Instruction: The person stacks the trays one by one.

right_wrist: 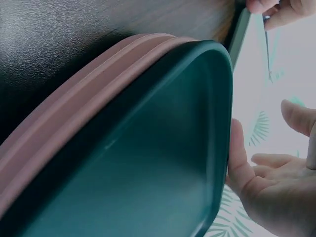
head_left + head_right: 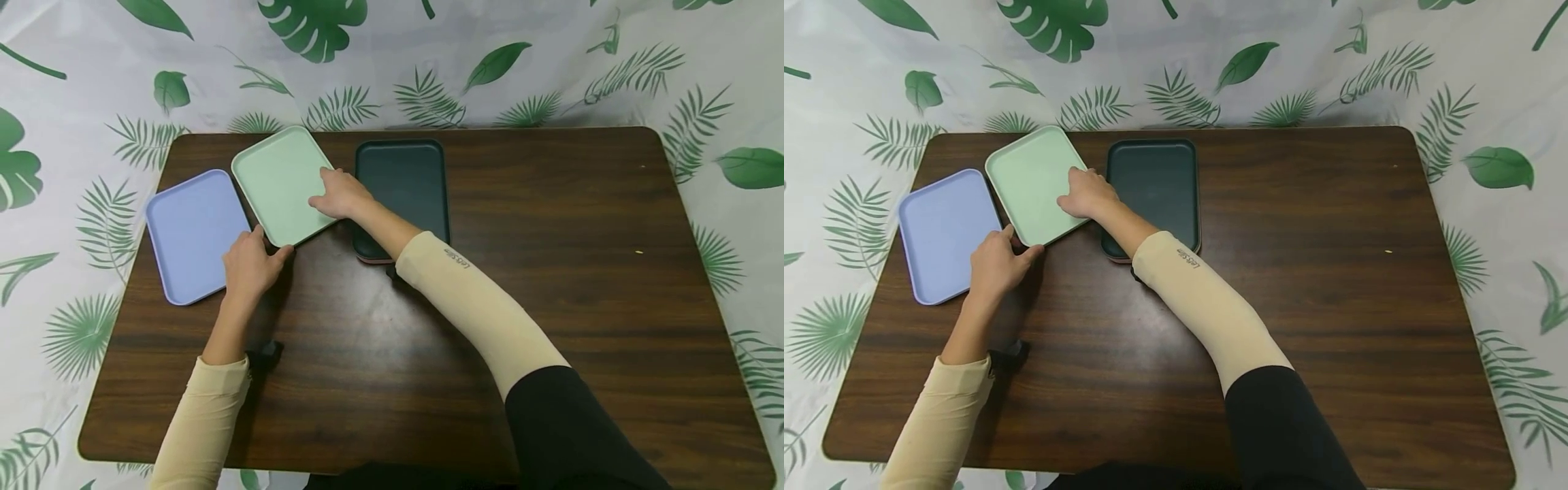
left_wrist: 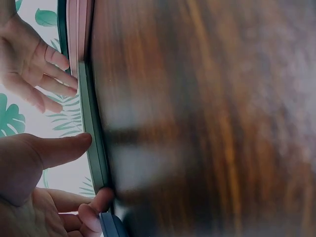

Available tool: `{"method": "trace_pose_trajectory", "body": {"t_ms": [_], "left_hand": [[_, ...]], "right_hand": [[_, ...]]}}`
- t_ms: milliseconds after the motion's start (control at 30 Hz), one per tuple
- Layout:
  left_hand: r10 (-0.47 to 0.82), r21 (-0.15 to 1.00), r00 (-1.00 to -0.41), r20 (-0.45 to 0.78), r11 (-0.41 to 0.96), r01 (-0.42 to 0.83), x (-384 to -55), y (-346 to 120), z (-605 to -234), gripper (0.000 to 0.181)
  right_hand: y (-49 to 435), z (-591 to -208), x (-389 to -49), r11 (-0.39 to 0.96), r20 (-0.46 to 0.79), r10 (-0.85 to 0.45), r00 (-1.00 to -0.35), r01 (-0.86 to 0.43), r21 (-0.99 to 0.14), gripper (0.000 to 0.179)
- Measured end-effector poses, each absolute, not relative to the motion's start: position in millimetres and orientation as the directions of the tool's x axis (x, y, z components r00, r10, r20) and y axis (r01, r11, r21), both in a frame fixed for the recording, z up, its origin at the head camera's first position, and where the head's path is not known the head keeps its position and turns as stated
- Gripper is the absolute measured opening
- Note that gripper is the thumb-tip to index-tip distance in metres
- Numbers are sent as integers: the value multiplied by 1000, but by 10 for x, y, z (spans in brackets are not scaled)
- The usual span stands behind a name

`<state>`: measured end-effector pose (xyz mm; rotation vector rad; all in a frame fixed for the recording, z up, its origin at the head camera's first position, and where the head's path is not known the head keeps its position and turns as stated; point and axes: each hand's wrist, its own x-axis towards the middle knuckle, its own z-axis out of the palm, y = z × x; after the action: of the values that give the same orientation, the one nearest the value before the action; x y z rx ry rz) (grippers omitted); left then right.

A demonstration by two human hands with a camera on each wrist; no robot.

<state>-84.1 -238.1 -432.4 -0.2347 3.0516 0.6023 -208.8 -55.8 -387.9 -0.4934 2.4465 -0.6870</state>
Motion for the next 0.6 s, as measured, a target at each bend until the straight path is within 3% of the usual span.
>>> {"method": "trace_pose_trajectory", "body": {"t_ms": [400,600], "left_hand": [[-170,437,-984,-57,882,-178,-863,-2369,-4337,38],[-185,464,-979,-82,863,-202,-871,-2374,-4324,35]], "right_hand": [[-611,-3847,-2078,845,-425,-428,-798,-187,-501,31],[-657,-3846,-2094,871,-457,-408,-790,-185,-456,21]]}}
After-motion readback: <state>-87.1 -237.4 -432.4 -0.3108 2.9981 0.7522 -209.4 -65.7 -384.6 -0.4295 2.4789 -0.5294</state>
